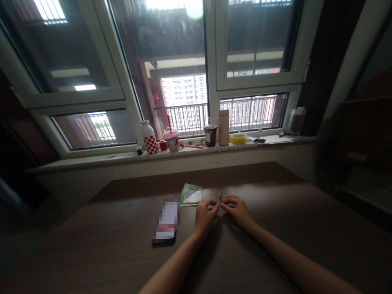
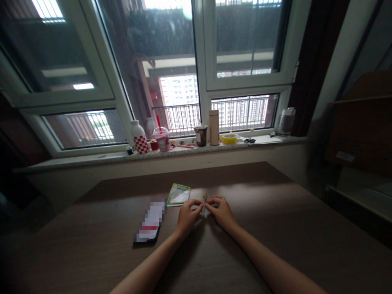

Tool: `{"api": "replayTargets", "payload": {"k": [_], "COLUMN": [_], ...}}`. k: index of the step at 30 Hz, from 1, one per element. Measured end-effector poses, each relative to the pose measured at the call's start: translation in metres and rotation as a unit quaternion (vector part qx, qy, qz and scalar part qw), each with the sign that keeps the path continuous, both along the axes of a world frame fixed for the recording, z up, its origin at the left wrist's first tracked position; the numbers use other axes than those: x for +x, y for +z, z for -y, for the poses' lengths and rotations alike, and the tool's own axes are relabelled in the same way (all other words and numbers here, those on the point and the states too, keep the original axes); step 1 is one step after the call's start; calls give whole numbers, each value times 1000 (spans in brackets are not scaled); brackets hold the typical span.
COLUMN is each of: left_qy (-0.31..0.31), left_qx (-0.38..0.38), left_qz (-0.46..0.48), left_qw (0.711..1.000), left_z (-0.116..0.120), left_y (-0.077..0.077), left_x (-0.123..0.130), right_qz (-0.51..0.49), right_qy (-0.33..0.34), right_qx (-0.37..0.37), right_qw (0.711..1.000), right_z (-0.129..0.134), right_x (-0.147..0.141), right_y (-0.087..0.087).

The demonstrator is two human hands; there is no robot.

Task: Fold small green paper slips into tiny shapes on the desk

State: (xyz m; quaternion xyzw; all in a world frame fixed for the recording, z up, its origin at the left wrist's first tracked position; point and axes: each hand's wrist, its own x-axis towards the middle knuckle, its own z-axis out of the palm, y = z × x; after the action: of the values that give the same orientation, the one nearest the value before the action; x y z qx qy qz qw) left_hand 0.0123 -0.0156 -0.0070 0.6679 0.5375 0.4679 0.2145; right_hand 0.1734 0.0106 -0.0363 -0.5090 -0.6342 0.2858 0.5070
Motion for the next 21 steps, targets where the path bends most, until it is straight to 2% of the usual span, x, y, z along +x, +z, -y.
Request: {"api": "replayTargets", "payload": {"k": [7,15,21], "left_qy": [-1,7,24], "left_qx": [-9,-12,-12], "left_qz": [6,16,-4], "left_qw": [1000,1000,1000], "left_z": [-2,-3,0], "left_y": [-1,-2,2], "left_x": [-1,0,1], "right_qz": [-12,-125,-132], "right_qy": [18,47,44], "right_qx": [14,-2,-5], "right_qw": [1000,991,990], "right_z": [0,-4,-2], "right_x": [0,-4,-5], "right_y": [1,-5,-2]}}
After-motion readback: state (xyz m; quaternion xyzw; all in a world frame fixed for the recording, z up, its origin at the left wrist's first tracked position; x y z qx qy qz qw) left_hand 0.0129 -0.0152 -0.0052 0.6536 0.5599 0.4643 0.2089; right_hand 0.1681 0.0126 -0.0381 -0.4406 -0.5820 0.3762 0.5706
